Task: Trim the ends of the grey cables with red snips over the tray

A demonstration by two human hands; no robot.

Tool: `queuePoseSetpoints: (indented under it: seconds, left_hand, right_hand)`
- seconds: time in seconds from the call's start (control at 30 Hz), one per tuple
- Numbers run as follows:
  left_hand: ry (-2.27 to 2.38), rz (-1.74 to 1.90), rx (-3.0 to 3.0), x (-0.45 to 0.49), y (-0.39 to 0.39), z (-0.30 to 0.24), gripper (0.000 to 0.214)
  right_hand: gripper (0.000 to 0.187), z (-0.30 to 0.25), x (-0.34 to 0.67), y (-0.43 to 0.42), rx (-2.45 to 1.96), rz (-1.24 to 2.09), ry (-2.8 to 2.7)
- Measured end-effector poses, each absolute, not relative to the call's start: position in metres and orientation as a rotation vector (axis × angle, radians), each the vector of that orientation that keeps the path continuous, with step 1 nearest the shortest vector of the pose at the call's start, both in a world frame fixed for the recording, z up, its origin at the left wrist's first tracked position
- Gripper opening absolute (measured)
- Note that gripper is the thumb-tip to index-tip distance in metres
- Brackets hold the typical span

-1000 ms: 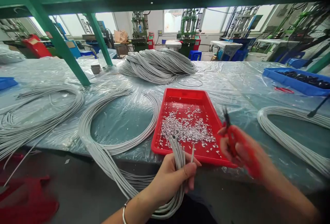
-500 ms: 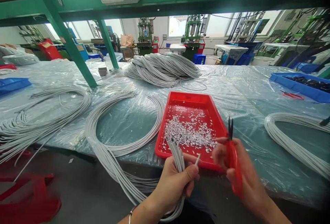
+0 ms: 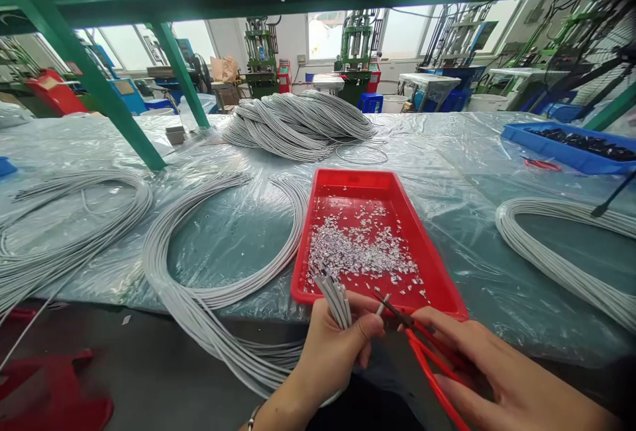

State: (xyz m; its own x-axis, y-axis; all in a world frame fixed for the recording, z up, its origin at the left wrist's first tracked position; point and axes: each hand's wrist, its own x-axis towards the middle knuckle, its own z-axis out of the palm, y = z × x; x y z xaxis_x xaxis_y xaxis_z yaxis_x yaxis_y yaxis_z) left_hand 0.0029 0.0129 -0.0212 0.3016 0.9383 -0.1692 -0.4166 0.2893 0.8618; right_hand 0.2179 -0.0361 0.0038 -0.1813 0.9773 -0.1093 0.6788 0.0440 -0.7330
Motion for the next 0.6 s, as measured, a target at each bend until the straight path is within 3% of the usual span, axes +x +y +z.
queuePoseSetpoints:
  seconds: [0.2, 0.6]
  left_hand:
    - [0.802, 1.121, 0.858, 0.004, 0.009, -0.026, 0.040]
    - [0.488, 0.897, 0.742, -0.006, 0.013, -0.029, 0.045]
  right_hand:
    - [0.049, 0.020, 0.217, -0.035, -1.599, 0.998, -1.937]
    - [0.043, 0.010, 0.240, -0.016, -1.314, 1.032, -2.239]
